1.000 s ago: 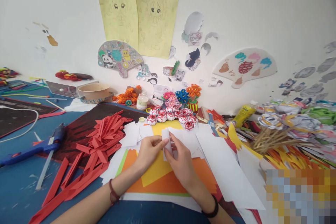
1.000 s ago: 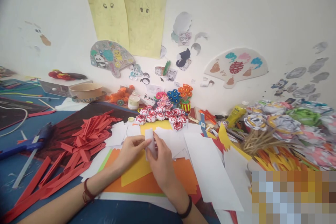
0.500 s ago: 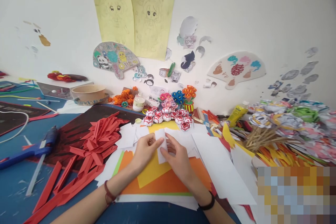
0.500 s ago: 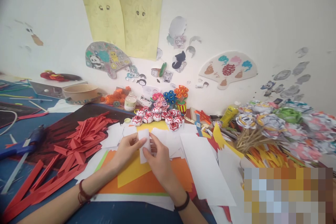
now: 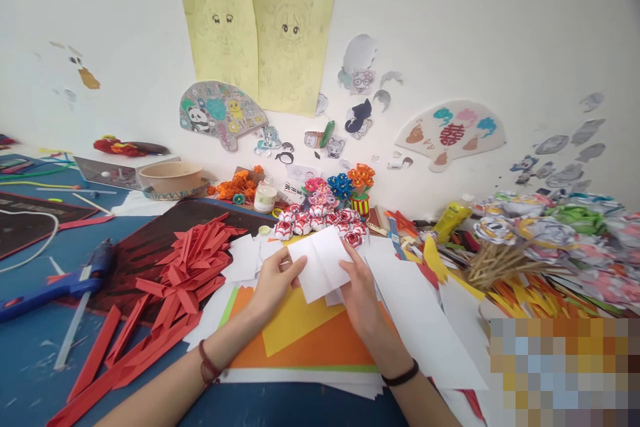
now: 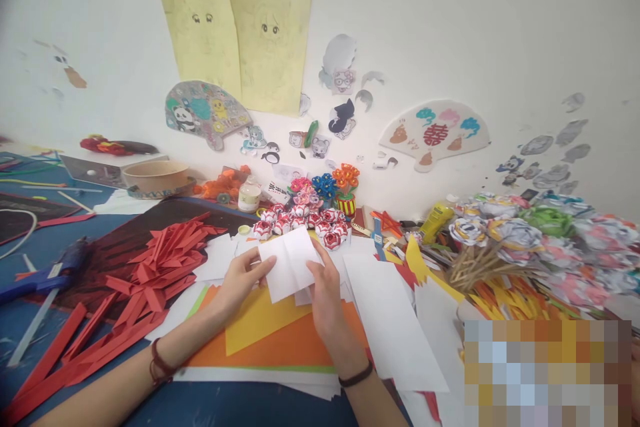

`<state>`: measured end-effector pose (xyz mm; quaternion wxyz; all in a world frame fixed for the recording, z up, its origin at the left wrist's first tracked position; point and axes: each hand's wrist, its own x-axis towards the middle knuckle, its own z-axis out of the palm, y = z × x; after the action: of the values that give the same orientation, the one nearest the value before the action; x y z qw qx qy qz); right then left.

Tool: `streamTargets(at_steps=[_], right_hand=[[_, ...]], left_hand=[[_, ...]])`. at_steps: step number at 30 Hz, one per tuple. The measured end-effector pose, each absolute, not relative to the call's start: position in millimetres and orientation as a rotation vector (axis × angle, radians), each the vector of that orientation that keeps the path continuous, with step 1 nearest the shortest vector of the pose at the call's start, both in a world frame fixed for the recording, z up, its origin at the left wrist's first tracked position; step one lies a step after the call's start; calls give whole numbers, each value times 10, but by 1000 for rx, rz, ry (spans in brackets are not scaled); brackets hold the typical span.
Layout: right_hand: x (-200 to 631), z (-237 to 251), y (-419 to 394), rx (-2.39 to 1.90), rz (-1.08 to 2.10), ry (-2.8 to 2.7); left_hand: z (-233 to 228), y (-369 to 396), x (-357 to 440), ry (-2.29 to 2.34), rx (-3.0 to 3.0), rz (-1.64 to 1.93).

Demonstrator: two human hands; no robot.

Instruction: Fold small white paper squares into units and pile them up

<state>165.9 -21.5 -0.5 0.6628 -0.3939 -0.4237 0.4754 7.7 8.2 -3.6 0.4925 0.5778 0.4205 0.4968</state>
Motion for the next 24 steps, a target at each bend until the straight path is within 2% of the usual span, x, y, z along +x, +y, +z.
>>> streamTargets(at_steps=[6, 11, 19, 24], right_hand=[[1603, 63, -252, -694, 1389, -754], [1599, 54, -217, -616, 1323, -743], [1554, 3, -240, -774, 1361, -858], [1637, 7, -229, -862, 1278, -887]], left_hand=[[-6, 71, 103, 944, 1345, 1212], [-28, 47, 95, 1002, 1362, 1231], [-9, 33, 110, 980, 1304, 1236], [-57, 122, 57, 1160, 1568, 1146]])
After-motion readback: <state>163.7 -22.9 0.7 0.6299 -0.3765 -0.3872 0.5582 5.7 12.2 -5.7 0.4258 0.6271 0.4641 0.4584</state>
